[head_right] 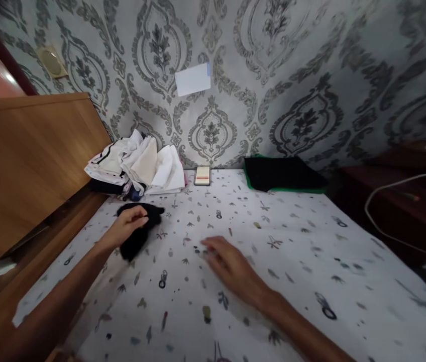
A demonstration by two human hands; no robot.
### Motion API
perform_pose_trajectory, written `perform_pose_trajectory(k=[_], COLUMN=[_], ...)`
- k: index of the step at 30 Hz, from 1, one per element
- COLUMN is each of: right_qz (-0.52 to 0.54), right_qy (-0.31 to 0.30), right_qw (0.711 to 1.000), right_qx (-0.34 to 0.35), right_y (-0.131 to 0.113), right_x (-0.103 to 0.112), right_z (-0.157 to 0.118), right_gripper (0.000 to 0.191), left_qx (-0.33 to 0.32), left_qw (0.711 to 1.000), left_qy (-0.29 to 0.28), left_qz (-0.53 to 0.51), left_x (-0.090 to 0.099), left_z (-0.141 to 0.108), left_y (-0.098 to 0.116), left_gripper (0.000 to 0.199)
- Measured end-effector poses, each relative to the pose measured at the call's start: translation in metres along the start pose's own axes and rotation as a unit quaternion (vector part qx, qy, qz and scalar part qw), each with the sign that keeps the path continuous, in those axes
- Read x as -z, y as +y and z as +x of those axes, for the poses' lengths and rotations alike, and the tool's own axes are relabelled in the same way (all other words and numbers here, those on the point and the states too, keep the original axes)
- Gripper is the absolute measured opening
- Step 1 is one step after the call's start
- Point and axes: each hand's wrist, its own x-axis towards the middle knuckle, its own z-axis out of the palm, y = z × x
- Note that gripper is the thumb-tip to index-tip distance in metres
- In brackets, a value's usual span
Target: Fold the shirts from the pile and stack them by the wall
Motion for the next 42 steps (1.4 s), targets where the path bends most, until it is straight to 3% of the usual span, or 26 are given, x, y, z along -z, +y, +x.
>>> perform_pose_trajectory(k=[2, 4, 6, 8, 11, 14, 17, 21, 24, 26, 28, 30, 32, 34, 37, 39, 40, 42], right_qz=[0.081, 0.126, 0.144, 0.180, 0.244, 0.224, 0.188, 0.170, 0.182, 0.264, 0.391, 0.477, 0.491, 0.481, 0.468, 0.456, 0.450, 0.442], right_qy=[-0.049, -0.051, -0.021, -0.003, -0.006, 0.007, 0.010, 0.025, 0.022, -0.004, -0.029, -0.012, 0.055, 0.123, 0.160, 0.166, 0.172, 0.189], right_qw=[0.995, 0.990, 0.987, 0.980, 0.965, 0.970, 0.977, 0.980, 0.978, 0.960, 0.914, 0.866, 0.844, 0.835, 0.832, 0.838, 0.840, 0.842], right_qx=[-0.015, -0.048, -0.074, -0.086, -0.091, -0.091, -0.098, -0.104, -0.104, -0.093, -0.104, -0.151, -0.206, -0.238, -0.253, -0.251, -0.249, -0.243], right_y=[-0.019, -0.028, -0.029, -0.027, -0.022, -0.021, -0.018, -0.016, -0.026, -0.039, -0.051, -0.058, -0.058, -0.055, -0.048, -0.045, -0.043, -0.041], right_x=[-0.031, -0.052, -0.065, -0.070, -0.074, -0.075, -0.078, -0.084, -0.087, -0.088, -0.088, -0.086, -0.081, -0.074, -0.067, -0.066, -0.066, -0.067], right_z=[0.016, 0.029, 0.038, 0.041, 0.041, 0.039, 0.036, 0.035, 0.036, 0.036, 0.032, 0.025, 0.016, 0.007, -0.004, -0.007, -0.008, -0.006], right_gripper=[0.040, 0.037, 0.035, 0.037, 0.041, 0.038, 0.032, 0.031, 0.038, 0.049, 0.061, 0.060, 0.045, 0.033, 0.028, 0.029, 0.030, 0.032], left_qx=[-0.006, -0.012, -0.011, 0.001, 0.047, 0.131, 0.195, 0.186, 0.117, 0.054, -0.014, -0.077, -0.115, -0.124, -0.125, -0.127, -0.117, -0.079], left_qw=[0.986, 0.966, 0.957, 0.958, 0.956, 0.940, 0.917, 0.909, 0.916, 0.934, 0.958, 0.934, 0.911, 0.933, 0.981, 0.981, 0.975, 0.966], left_qy=[-0.085, -0.154, -0.167, -0.129, -0.026, 0.086, 0.141, 0.147, 0.132, 0.078, -0.058, -0.252, -0.344, -0.315, -0.144, -0.010, 0.023, 0.038], left_qz=[-0.143, -0.207, -0.236, -0.256, -0.287, -0.303, -0.320, -0.342, -0.360, -0.346, -0.280, -0.242, -0.197, -0.125, 0.039, 0.144, 0.186, 0.243], left_x=[-0.009, -0.010, -0.003, 0.009, 0.030, 0.050, 0.064, 0.066, 0.053, 0.038, 0.021, 0.007, -0.001, -0.002, 0.008, 0.018, 0.024, 0.034], left_z=[-0.012, -0.023, -0.029, -0.026, -0.012, -0.003, -0.003, -0.005, -0.011, -0.024, -0.043, -0.062, -0.074, -0.071, -0.039, -0.007, 0.009, 0.035], left_y=[0.024, 0.040, 0.041, 0.026, -0.016, -0.059, -0.086, -0.086, -0.056, -0.023, 0.013, 0.042, 0.054, 0.043, -0.006, -0.046, -0.065, -0.094], left_gripper=[0.022, 0.026, 0.026, 0.026, 0.027, 0.032, 0.033, 0.032, 0.029, 0.022, 0.013, 0.006, 0.007, 0.012, 0.018, 0.026, 0.034, 0.042])
